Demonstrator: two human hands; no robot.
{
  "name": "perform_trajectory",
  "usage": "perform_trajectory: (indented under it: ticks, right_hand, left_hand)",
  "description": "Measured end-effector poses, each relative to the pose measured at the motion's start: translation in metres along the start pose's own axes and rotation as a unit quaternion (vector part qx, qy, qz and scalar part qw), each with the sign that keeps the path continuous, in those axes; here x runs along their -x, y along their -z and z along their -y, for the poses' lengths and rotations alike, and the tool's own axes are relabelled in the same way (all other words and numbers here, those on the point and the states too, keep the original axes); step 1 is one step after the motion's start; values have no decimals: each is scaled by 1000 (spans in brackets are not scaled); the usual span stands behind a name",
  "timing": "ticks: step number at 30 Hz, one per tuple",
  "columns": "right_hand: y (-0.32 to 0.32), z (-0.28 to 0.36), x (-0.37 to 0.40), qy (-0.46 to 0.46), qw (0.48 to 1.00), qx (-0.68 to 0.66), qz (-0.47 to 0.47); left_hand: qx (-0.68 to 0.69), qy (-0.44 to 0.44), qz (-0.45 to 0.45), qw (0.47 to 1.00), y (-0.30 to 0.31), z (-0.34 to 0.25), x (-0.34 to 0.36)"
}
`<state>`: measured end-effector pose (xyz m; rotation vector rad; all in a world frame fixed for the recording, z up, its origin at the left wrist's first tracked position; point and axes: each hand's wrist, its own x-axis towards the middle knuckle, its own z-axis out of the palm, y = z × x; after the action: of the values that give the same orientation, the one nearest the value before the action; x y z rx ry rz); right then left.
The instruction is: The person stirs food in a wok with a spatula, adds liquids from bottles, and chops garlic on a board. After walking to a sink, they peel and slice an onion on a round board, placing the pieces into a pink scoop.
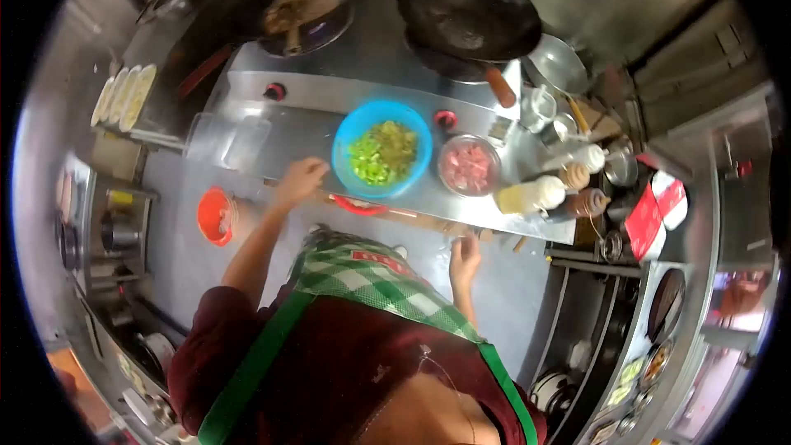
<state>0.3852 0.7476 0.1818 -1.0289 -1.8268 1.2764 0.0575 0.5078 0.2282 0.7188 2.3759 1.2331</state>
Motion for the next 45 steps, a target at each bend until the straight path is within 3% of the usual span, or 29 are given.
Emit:
perform_trajectory:
  ticks: [1,5,7,13,15,17,20,21,23,24,27,30,31,32,34,37,40,41,43,45]
  right_hand:
    - [-9,18,1,0,998,1,57]
    - [-59,155,-45,124,984,27,129]
    - [-93,210,-70,261,959,33,100]
    - [-253,336,-112,331,932,123,83]
    - [-331,346,-147,469,816,337,5]
    - [-390,361,-153,348,802,473,113]
    - [-423,332,-189,254,764,541,244]
    - [-410,350,-185,256,785,513,235]
    - [-373,384,-187,255,760,546,241]
    - [-350,403,-176,296,762,528,229]
    - [-310,430,-159,308,771,488,270]
    - [-351,392,-179,297,760,507,277]
    - [-377,389,-187,234,760,542,272]
    - [-393,375,-197,316,795,471,214]
    - [-419,381,-218,247,807,481,237]
    - [-454,368,-234,297,809,460,214]
    - [-457,383,-192,218,789,526,232]
    - [-444,382,-183,249,788,512,235]
    - [-403,382,-189,316,778,486,240]
    - [-394,388,-212,304,788,481,234]
  left_hand:
    - [-22,-16,-32,999,21,25,17]
    - [-52,180,25,982,106,36,64]
    - [-36,238,21,970,143,33,70]
    - [96,178,-131,971,251,128,53]
    - [162,216,-139,953,284,142,49]
    - [179,222,-141,948,306,165,44]
    - [170,232,-145,947,313,214,44]
    - [167,227,-120,952,315,225,45]
    - [166,218,-71,959,314,240,48]
    - [172,237,-71,954,316,230,49]
    - [144,237,-69,958,317,222,53]
    - [200,258,-68,943,305,237,44]
    - [218,258,-61,939,302,240,41]
    - [150,227,-68,960,304,228,38]
    - [181,193,-79,961,305,229,32]
    - [187,186,-81,961,305,238,31]
    - [195,208,-55,957,311,247,49]
    - [204,216,-42,954,313,249,57]
    - [277,263,-108,918,305,254,73]
    - [307,327,-126,885,301,281,89]
